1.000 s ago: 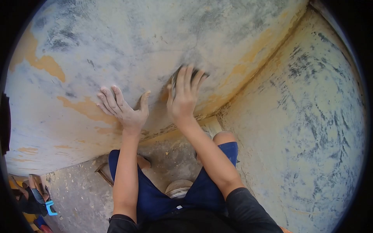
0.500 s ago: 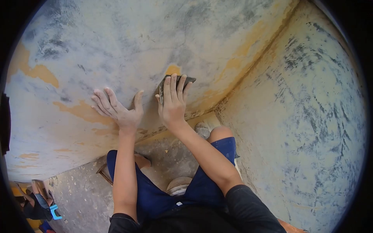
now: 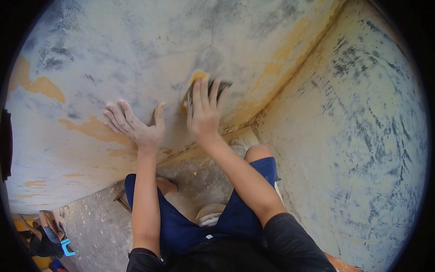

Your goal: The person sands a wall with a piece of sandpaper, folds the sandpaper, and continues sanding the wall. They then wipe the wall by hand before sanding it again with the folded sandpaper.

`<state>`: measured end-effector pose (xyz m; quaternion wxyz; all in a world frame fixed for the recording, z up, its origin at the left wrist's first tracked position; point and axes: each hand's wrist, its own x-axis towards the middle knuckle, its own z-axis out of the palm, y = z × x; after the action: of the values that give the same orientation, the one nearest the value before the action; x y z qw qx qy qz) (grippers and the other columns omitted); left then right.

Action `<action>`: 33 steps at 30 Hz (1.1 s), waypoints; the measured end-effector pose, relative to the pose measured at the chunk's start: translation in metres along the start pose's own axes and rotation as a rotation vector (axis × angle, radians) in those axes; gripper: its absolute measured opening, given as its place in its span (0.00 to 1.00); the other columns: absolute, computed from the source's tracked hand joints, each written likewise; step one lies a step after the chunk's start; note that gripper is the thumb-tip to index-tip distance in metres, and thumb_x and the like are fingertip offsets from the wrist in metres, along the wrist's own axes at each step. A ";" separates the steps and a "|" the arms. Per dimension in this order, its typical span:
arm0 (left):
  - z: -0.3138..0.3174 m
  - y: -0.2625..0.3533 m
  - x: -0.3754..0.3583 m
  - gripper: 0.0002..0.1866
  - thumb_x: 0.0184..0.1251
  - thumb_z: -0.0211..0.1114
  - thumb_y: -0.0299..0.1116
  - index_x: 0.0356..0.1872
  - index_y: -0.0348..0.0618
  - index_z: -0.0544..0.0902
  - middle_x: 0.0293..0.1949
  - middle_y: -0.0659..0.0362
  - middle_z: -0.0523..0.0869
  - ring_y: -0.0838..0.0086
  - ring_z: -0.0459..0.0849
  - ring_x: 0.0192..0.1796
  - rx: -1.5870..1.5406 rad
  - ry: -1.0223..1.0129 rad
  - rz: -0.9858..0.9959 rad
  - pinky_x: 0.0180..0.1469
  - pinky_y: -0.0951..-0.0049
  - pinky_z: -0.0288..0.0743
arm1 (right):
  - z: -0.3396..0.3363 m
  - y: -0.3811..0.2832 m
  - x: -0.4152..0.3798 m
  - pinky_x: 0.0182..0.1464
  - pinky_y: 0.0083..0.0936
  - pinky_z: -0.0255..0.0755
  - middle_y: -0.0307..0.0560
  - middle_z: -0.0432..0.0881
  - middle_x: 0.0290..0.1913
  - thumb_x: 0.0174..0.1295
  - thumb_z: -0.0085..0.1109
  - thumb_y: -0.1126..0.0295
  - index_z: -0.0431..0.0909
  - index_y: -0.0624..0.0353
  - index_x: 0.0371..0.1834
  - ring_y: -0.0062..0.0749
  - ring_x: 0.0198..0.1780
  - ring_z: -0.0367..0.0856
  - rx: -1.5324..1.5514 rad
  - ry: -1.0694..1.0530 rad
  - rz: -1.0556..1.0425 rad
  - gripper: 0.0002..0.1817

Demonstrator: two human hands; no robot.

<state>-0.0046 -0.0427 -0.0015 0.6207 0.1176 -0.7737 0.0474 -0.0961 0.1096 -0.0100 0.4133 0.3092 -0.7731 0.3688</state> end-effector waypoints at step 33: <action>-0.053 0.056 0.000 0.16 0.69 0.78 0.31 0.55 0.38 0.88 0.42 0.55 0.92 0.68 0.90 0.40 -0.813 -0.706 -0.556 0.46 0.71 0.83 | -0.082 0.020 -0.017 0.56 0.32 0.86 0.53 0.90 0.53 0.87 0.48 0.56 0.82 0.67 0.61 0.35 0.51 0.92 1.537 -0.422 1.323 0.23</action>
<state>0.0324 0.0227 0.0149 0.3108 0.0774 -0.8293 -0.4579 -0.0701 0.1908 0.0002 -0.3246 0.0614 -0.4012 0.8543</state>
